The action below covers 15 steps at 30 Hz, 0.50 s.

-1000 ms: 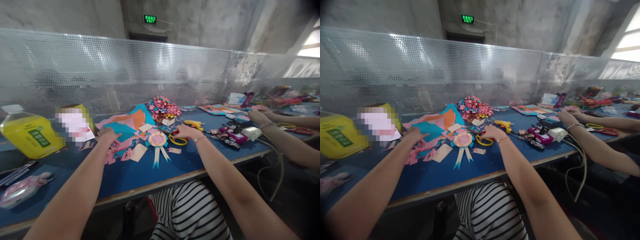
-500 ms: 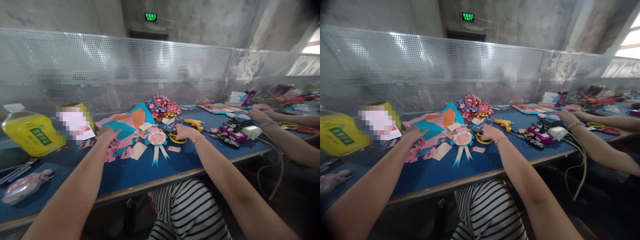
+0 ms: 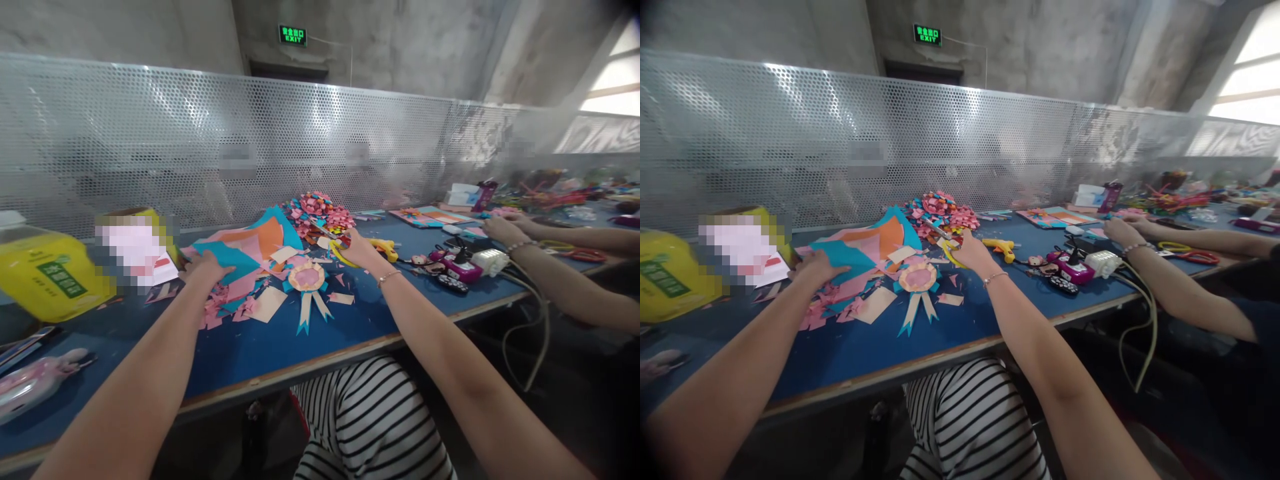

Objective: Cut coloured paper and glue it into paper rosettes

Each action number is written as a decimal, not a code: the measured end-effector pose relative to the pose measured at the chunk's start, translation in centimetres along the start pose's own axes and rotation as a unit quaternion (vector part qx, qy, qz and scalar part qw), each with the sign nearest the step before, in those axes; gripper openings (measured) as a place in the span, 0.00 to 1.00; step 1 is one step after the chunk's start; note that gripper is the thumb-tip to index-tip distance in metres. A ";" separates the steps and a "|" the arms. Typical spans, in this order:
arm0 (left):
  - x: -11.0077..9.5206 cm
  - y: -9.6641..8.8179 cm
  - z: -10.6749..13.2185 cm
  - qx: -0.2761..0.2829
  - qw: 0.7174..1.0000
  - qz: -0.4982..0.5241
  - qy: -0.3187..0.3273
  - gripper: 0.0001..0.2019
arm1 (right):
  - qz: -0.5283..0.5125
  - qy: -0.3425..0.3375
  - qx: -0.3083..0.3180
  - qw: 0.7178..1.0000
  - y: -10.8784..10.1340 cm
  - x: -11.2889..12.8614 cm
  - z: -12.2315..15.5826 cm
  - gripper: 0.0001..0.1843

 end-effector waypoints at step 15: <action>-1.9 -0.3 1.0 -0.226 0.958 0.036 0.172 0.26 | 0.106 -0.129 -0.068 0.984 0.2 1.0 1.0 0.37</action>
Point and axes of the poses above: each hand's wrist, its own z-axis away from the middle knuckle, its own y-axis out of the palm, x = y × z, the point moved 1 cm from there along -z, towards the middle knuckle, and after that the axes turned 10 degrees about -z, right-handed, at the moved point
